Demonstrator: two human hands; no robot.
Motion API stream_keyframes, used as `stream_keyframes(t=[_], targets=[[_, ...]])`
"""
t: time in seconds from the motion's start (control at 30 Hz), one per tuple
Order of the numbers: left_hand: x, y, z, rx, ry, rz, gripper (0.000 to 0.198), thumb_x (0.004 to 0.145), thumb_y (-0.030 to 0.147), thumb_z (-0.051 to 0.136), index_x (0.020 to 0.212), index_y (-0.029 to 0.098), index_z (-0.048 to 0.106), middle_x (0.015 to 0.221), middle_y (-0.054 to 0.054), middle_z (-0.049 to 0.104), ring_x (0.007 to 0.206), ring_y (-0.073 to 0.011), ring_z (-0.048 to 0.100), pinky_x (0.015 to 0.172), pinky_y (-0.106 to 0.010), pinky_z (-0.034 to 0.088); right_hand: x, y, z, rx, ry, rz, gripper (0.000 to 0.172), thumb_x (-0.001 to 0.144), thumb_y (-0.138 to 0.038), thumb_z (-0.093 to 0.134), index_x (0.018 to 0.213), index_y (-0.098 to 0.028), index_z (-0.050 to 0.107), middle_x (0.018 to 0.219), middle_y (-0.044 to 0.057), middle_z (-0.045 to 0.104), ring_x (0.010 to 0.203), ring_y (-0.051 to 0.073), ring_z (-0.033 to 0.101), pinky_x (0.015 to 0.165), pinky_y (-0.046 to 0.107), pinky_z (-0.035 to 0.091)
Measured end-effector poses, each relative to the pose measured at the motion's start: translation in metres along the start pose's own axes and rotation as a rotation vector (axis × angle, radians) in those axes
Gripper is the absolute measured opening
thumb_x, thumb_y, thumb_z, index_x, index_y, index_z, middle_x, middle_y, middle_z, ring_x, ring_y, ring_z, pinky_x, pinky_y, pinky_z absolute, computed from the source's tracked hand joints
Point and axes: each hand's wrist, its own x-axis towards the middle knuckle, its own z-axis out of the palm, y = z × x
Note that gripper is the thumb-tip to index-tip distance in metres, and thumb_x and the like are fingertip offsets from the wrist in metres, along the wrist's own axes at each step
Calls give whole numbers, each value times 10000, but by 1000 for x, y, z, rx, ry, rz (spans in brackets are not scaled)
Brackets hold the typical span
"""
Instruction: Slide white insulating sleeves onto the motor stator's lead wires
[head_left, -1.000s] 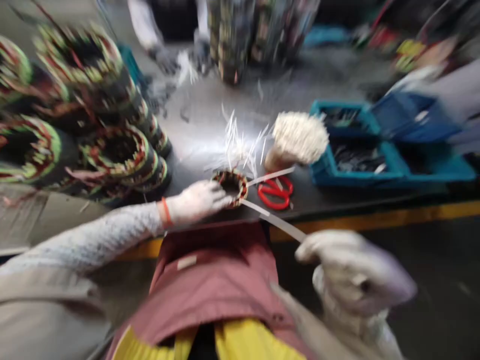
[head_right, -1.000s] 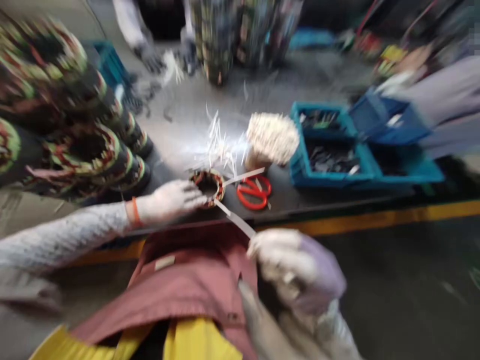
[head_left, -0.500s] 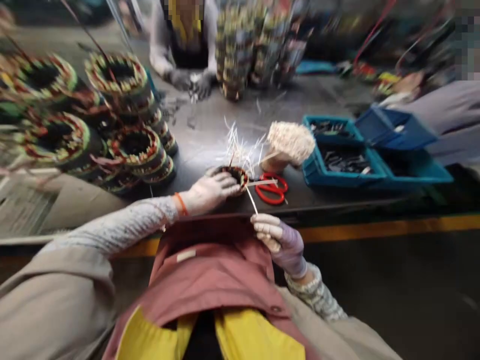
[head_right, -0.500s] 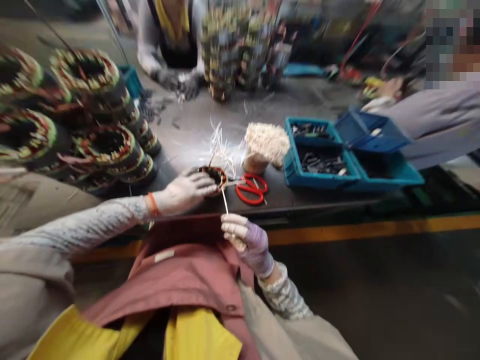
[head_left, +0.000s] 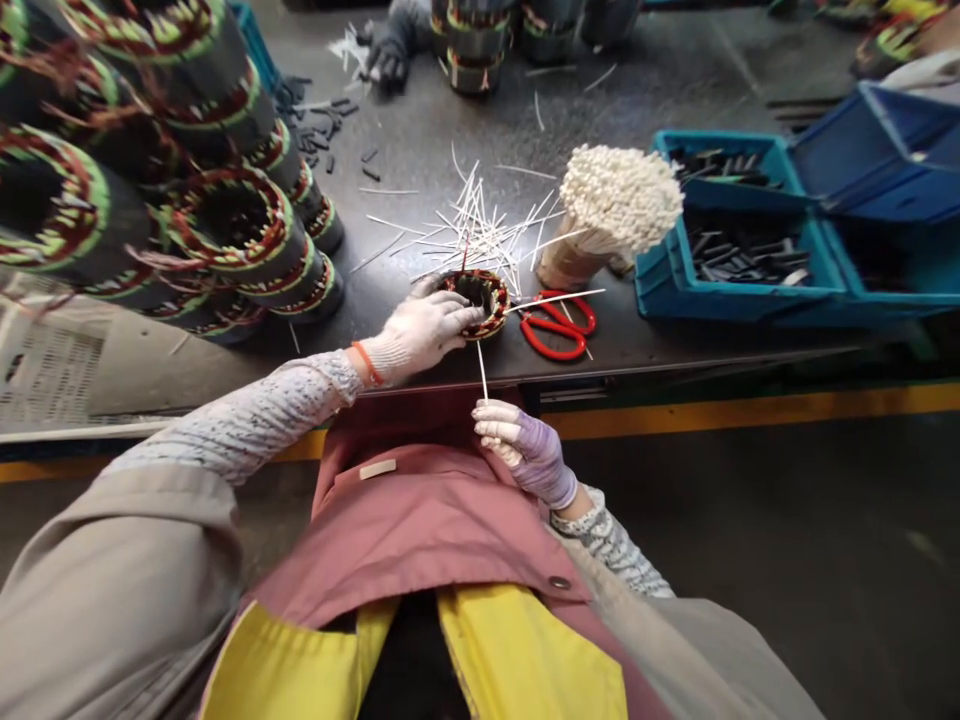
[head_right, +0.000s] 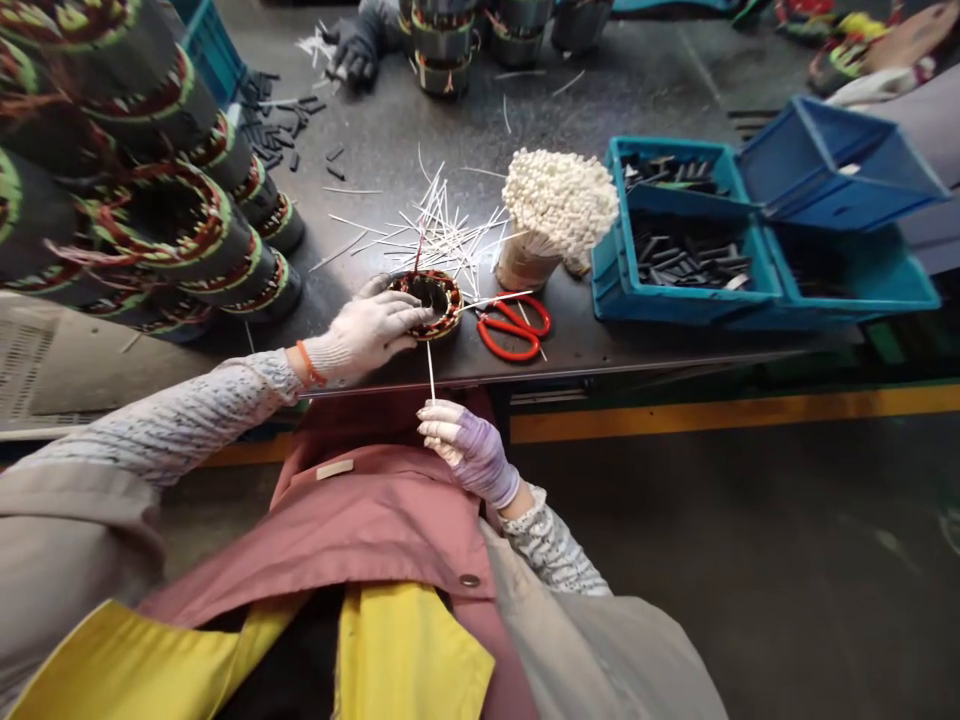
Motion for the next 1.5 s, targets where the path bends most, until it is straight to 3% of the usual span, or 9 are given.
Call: stream_keyframes(t=[0.37,0.7,0.97,1.23,1.5], targets=[[0,2,-1,-49,-29,-24,399,953,316,572,1324,177,623,1285,-151,659,1237,-279,590,1206,-616,233,4,2,7,-51,12,43,265,910,-87,624,1131,-228,664,1145,87,712,1146,185,663,967,351,600],[5,5,0,-11,-31,-12,389,927,299,605,1287,159,646,1244,-135,680,1193,-266,609,1187,-513,296,1,0,9,-85,47,75,252,910,-79,612,1109,-221,672,1140,84,716,1142,184,668,978,349,598],[5,6,-2,20,-32,2,403,953,321,542,1304,144,628,1216,-140,694,1189,-277,608,1181,-539,298,6,5,15,-87,99,108,198,920,-105,612,1070,-216,677,1120,84,721,1113,176,679,965,341,604],[10,10,1,13,-39,-46,422,930,294,540,1316,144,621,1202,-132,697,1180,-285,600,1174,-548,301,-1,-13,14,-135,133,77,255,918,-90,597,1124,-230,653,1132,86,712,1137,194,669,940,375,617],[12,16,-1,37,-40,-73,430,946,302,525,1320,111,618,1181,-145,701,1167,-299,601,1150,-515,324,-1,4,20,-112,166,75,198,926,-113,599,1081,-212,672,1107,94,722,1108,185,681,952,362,607]])
